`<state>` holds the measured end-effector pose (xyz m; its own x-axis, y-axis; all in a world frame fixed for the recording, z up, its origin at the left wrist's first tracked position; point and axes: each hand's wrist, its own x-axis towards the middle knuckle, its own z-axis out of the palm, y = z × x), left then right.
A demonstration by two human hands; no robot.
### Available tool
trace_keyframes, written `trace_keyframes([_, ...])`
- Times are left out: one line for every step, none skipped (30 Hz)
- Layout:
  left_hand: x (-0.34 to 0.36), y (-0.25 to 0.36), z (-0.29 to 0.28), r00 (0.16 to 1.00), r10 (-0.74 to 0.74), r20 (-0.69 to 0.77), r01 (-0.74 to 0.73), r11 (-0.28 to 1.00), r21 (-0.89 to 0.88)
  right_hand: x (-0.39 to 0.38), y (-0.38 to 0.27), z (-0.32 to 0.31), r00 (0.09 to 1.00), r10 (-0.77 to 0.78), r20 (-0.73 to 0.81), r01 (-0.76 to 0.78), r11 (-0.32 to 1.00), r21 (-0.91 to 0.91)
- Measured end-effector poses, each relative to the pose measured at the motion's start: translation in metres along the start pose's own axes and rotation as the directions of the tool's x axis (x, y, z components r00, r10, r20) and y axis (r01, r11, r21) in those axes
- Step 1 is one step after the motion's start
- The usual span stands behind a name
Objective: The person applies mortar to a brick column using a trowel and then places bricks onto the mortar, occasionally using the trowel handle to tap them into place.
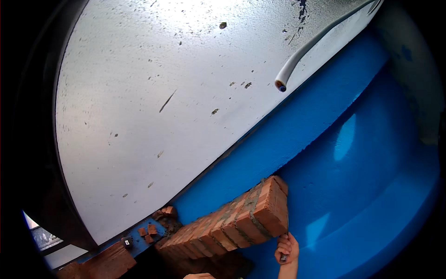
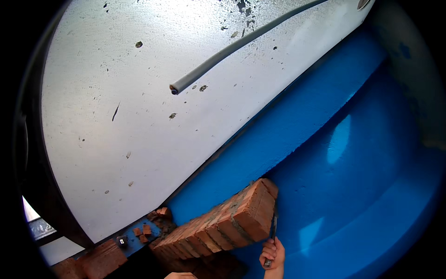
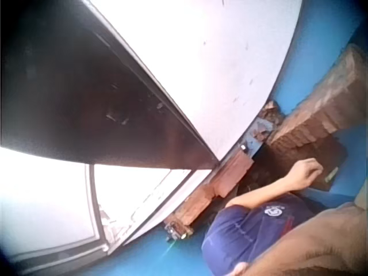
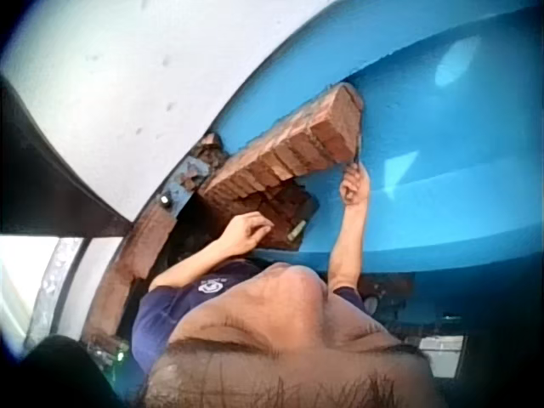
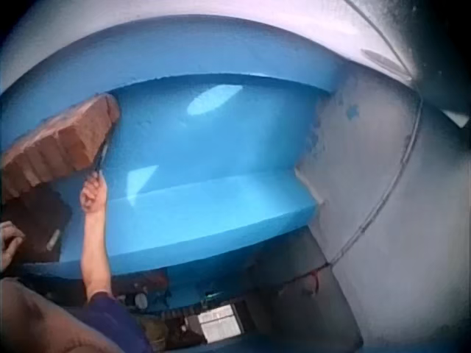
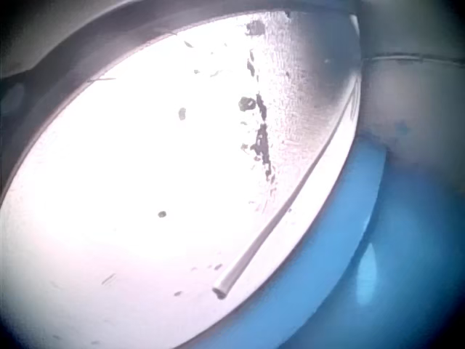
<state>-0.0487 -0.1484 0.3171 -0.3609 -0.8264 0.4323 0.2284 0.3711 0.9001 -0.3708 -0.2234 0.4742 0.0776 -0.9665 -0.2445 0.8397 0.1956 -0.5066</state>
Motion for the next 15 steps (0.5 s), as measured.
trace_keyframes([0.000, 0.000, -0.001, 1.000, 0.010, 0.001, -0.010, 1.000, 0.010, 0.001, -0.002, 0.000, 1.000, -0.023, -0.016, 0.023, 1.000, -0.003])
trace_keyframes([-0.001, 0.001, -0.001, 1.000, 0.012, 0.007, -0.012, 1.000, 0.009, -0.002, -0.002, -0.001, 0.999, -0.029, -0.017, 0.029, 1.000, -0.001])
trace_keyframes([-0.002, 0.003, -0.004, 1.000, -0.006, 0.003, 0.006, 1.000, 0.000, -0.001, 0.000, 0.000, 0.997, -0.059, -0.040, 0.061, 0.997, 0.039])
trace_keyframes([-0.002, 0.004, -0.004, 1.000, -0.025, 0.007, 0.025, 1.000, -0.013, -0.003, 0.000, 0.001, 0.993, -0.095, -0.068, 0.101, 0.992, 0.081])
trace_keyframes([-0.002, 0.004, -0.006, 1.000, -0.024, 0.012, 0.024, 1.000, -0.011, -0.002, 0.002, 0.001, 0.993, -0.100, -0.068, 0.106, 0.991, 0.084])
trace_keyframes([-0.003, 0.004, -0.008, 1.000, -0.025, 0.015, 0.025, 1.000, 0.002, 0.000, 0.004, 0.001, 0.999, -0.036, -0.007, 0.036, 0.997, 0.067])
trace_keyframes([-0.003, 0.004, -0.007, 0.999, -0.025, 0.020, 0.025, 1.000, 0.016, 0.001, 0.003, 0.002, 0.998, 0.027, 0.053, -0.029, 0.999, 0.046])
trace_keyframes([-0.001, 0.004, -0.005, 0.999, -0.024, 0.033, 0.023, 1.000, 0.021, 0.001, 0.000, 0.001, 0.998, 0.016, 0.055, -0.019, 0.998, 0.056])
trace_keyframes([0.000, 0.004, -0.003, 0.999, -0.019, 0.027, 0.019, 1.000, 0.010, 0.002, -0.005, -0.002, 0.998, 0.042, 0.051, -0.045, 0.998, 0.054])
trace_keyframes([0.000, 0.003, -0.002, 0.999, -0.015, 0.031, 0.015, 1.000, 0.008, 0.003, -0.008, -0.008, 0.997, 0.063, 0.051, -0.067, 0.996, 0.063])
trace_keyframes([0.001, 0.005, -0.003, 0.999, -0.035, 0.034, 0.035, 0.999, -0.006, 0.003, -0.009, -0.009, 0.999, 0.031, 0.032, -0.031, 0.999, 0.027])
trace_keyframes([0.001, 0.008, -0.001, 0.998, -0.056, 0.040, 0.057, 0.998, -0.016, 0.003, -0.007, -0.013, 0.999, 0.003, 0.048, -0.006, 0.998, 0.063])
trace_keyframes([0.001, 0.006, 0.000, 0.999, -0.033, 0.035, 0.032, 0.999, 0.019, 0.005, -0.004, -0.011, 0.997, -0.072, 0.009, 0.072, 0.996, 0.045])
trace_keyframes([0.001, 0.006, 0.002, 0.999, -0.039, 0.027, 0.038, 0.999, 0.028, 0.006, 0.000, -0.010, 0.988, -0.147, -0.036, 0.148, 0.989, 0.030])
trace_keyframes([0.003, 0.010, 0.002, 0.998, -0.048, 0.042, 0.046, 0.998, 0.038, 0.010, 0.001, -0.010, 0.985, -0.171, -0.038, 0.172, 0.984, 0.042])
